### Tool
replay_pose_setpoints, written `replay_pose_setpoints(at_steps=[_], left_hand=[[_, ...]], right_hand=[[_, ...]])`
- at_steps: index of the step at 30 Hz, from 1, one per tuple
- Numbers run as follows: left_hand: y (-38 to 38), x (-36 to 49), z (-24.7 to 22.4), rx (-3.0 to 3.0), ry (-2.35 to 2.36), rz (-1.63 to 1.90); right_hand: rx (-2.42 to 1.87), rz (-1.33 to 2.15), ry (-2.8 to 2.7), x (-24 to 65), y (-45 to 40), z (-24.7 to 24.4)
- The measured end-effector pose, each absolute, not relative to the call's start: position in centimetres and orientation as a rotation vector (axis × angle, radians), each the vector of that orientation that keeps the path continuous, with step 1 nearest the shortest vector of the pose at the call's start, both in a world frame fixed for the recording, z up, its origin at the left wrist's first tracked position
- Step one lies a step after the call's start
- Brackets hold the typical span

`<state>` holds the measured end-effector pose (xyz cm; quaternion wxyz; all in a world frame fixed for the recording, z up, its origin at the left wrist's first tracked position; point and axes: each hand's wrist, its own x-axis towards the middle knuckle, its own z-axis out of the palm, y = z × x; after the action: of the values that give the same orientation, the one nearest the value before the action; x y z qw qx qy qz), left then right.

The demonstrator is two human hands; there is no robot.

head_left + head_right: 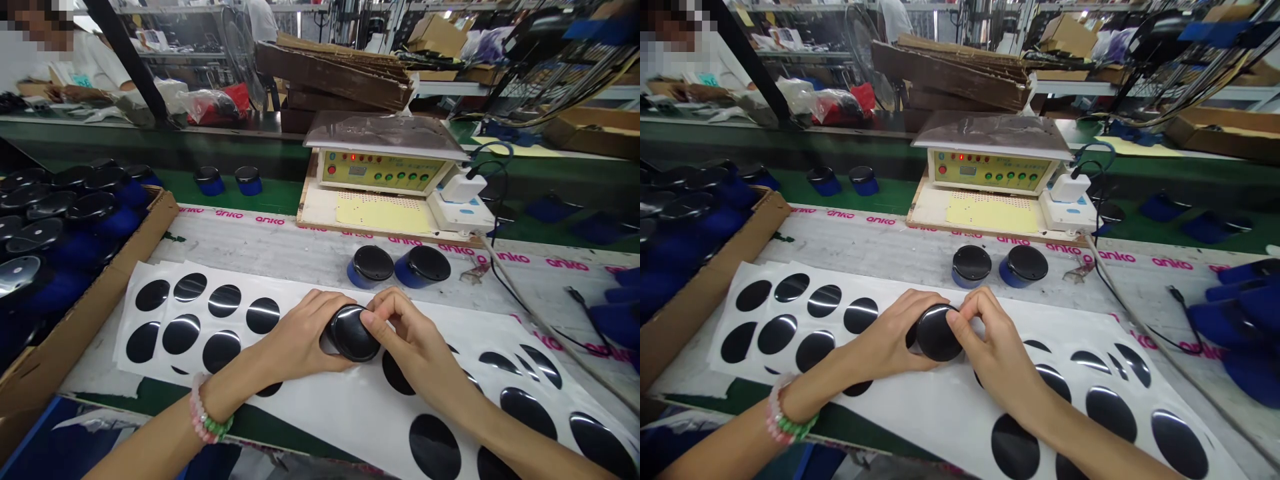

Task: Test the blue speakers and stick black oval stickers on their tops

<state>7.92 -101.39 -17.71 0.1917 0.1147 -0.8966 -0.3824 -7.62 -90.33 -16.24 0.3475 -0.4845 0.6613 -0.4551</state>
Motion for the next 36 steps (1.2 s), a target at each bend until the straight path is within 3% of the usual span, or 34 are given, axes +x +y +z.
replay_pose_setpoints(at_steps=[13, 18, 22, 28, 32, 36], left_hand=[[-101.7, 7.9, -17.9, 0.300, -2.527, -1.042], [-100.8, 7.9, -17.9, 0.287, -2.516, -0.985], [-102.1, 8.3, -17.1, 0.512, -2.428, -0.958], [-109.8, 8.6, -16.2, 1.042, -2.234, -0.651], [-107.7, 5.5, -16.1, 0.942, -2.303, -0.532], [-101.7, 1.5, -16.9, 0.714, -2.445, -0.963]], right_hand=[[-1.494, -1.119, 1.906, -7.5, -90.7, -15.6], [-1.353, -0.784, 2.031, -9.5, -91.4, -15.1], [-1.417, -0.709, 2.098, -12.0, -89.9, -14.5], [-1.734, -0.319, 1.677, -13.0, -86.2, -13.9], [-1.804, -0.212, 1.595, -12.6, -86.2, -13.7], [-1.909, -0.136, 1.572, -12.6, -86.9, -13.8]])
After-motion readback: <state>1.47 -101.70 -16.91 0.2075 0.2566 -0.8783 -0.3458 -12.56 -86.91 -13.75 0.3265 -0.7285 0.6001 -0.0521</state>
